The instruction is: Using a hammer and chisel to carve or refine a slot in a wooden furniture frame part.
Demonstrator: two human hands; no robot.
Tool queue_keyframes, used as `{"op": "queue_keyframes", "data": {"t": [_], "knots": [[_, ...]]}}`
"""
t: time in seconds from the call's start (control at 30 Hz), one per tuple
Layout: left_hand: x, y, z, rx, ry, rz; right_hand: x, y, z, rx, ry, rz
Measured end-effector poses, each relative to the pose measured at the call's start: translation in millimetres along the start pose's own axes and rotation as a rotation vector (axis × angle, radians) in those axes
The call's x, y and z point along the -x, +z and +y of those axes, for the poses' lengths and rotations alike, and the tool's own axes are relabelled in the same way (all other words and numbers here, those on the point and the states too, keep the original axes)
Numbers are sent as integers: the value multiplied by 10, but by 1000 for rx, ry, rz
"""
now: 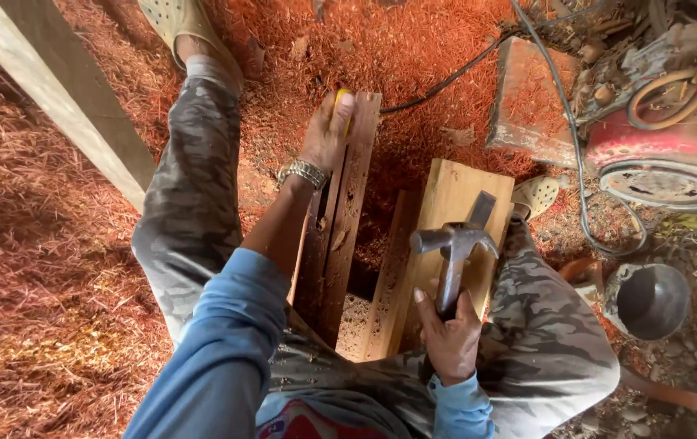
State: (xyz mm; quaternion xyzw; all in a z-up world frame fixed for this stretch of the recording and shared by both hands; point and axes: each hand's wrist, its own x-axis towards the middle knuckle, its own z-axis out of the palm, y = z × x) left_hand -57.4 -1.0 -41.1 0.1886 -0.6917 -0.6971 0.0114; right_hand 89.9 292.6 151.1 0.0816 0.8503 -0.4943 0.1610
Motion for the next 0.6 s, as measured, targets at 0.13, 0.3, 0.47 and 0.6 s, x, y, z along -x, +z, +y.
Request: {"op": "queue_keyframes", "data": {"t": [0.13, 0.3, 0.47, 0.6], "knots": [[-174, 36, -359, -23, 16, 173, 35, -5, 114, 147, 27, -3], [-222, -7, 31, -128, -65, 199, 94, -19, 308, 281, -325, 16], [-539, 36, -94, -303, -10, 197, 120, -15, 264, 265, -334, 38], [291, -191, 508, -100, 126, 318, 127, -19, 386, 451, -149, 76]]}}
